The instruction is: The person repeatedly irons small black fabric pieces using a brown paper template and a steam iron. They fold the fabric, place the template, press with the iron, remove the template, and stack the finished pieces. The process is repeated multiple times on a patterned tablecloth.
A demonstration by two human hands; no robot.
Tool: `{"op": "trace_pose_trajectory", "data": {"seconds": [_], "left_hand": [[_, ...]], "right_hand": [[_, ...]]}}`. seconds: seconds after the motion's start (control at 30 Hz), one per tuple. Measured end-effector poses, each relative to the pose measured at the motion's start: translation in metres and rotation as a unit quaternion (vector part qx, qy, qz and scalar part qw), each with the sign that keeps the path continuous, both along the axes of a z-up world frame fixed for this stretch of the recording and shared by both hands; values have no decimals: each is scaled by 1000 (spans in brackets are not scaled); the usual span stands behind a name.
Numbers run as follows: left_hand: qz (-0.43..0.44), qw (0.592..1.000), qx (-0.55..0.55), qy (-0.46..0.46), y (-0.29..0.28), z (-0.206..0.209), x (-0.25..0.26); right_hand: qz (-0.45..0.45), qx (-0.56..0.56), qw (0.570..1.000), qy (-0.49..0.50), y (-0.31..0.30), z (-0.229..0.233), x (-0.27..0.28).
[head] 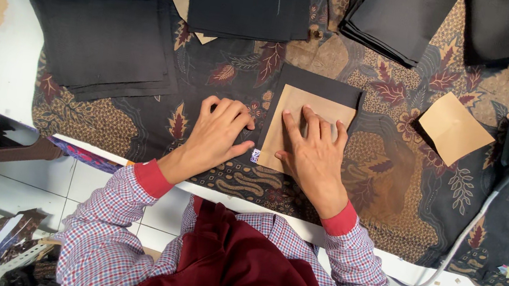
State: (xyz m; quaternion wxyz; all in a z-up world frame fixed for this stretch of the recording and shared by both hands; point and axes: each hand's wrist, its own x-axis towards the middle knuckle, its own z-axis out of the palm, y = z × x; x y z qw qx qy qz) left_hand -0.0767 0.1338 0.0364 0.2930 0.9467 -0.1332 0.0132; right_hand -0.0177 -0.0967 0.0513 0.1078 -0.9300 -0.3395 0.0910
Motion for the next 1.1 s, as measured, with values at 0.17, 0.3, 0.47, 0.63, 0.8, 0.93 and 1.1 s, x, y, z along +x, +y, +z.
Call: {"op": "trace_pose_trajectory", "data": {"seconds": [0.17, 0.3, 0.47, 0.63, 0.8, 0.93, 1.1], "left_hand": [[-8, 1000, -12, 0, -3, -11, -6], [-11, 999, -12, -38, -5, -19, -17], [-19, 999, 17, -31, -10, -28, -19], [-67, 997, 34, -13, -9, -28, -9], [-116, 993, 12, 17, -9, -24, 7], [-161, 986, 33, 37, -12, -21, 21], [-187, 978, 81, 38, -22, -13, 30]], "right_hand": [[-1, 7, 1000, -4, -2, -1, -2], [-6, 16, 1000, -6, -2, -1, -4], [-9, 16, 1000, -9, -2, -2, -5], [-11, 18, 1000, -3, -3, -2, -5], [-18, 29, 999, 5, -4, -2, -5], [-27, 50, 998, 16, -3, 1, -4], [-12, 93, 996, 11, -16, -3, -4]]}}
